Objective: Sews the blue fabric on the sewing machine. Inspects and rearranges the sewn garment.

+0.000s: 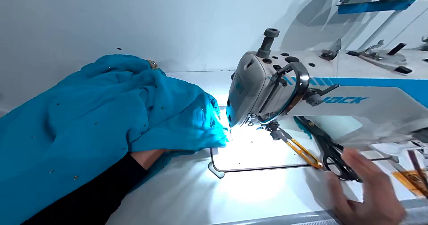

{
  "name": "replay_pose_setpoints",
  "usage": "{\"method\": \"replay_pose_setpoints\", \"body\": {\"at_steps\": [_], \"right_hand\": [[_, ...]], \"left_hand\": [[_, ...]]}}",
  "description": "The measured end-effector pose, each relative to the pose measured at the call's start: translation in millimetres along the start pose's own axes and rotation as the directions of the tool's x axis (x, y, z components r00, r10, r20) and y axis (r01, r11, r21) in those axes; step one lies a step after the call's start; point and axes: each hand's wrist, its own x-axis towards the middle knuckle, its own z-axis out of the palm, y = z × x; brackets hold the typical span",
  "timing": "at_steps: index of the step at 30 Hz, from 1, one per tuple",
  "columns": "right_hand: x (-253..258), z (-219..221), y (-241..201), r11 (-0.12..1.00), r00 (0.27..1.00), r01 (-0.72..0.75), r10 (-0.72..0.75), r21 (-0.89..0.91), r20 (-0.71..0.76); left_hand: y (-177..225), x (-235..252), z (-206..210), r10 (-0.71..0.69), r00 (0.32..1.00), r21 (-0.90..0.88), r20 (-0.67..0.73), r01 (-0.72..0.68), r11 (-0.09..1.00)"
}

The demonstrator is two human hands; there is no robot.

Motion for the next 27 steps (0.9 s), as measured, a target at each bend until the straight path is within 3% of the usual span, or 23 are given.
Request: {"method": "replay_pose_setpoints", "body": {"at_steps": [3,5,7,8,9,11,14,17,21,23,27], "right_hand": [[4.3,10.2,-31.6,0.99,0.998,0.055,-0.058,0.132,0.021],[4.2,15.5,-53.8,0.972,0.993,0.078,-0.096,0.221,0.07],[2.9,20.4,-75.6,0.94,0.978,0.099,-0.153,0.326,0.144],[2.2,23.1,-86.3,0.924,0.965,0.118,-0.193,0.365,0.176],[1.8,25.2,-96.7,0.904,0.951,0.138,-0.235,0.404,0.201],[1.4,28.7,-114.9,0.863,0.924,0.172,-0.308,0.474,0.227],[6.2,33.2,-135.0,0.815,0.907,0.186,-0.358,0.549,0.224],[20.7,41.8,-154.4,0.782,0.922,0.139,-0.326,0.608,0.209],[37.6,61.5,-173.4,0.78,0.887,0.164,-0.385,0.603,0.256],[41.8,67.4,-172.8,0.761,0.885,0.17,-0.397,0.627,0.242],[43.2,69.7,-148.0,0.633,0.916,0.022,-0.323,0.774,0.238]], "left_hand": [[3.9,-18.5,-18.8,0.06,0.995,0.059,0.08,-0.065,0.996],[21.5,-46.4,-33.6,0.036,0.98,-0.019,0.196,-0.033,0.999],[25.3,-82.3,-31.1,0.18,0.972,-0.006,0.152,-0.181,0.983],[23.2,-91.5,-18.3,0.351,0.93,0.083,0.109,-0.36,0.929],[13.5,-92.1,1.5,0.552,0.832,0.248,0.05,-0.546,0.8],[5.5,-107.0,28.7,0.721,0.692,0.448,-0.042,-0.632,0.632],[11.4,-132.3,44.3,0.709,0.705,0.44,-0.019,-0.631,0.639],[11.9,-138.2,55.6,0.702,0.707,0.371,-0.086,-0.632,0.681],[10.2,-137.4,69.1,0.7,0.689,0.443,-0.19,-0.576,0.687],[5.5,-135.2,72.3,0.702,0.671,0.49,-0.239,-0.541,0.684],[-6.1,-134.5,76.0,0.706,0.645,0.474,-0.293,-0.543,0.693]]}}
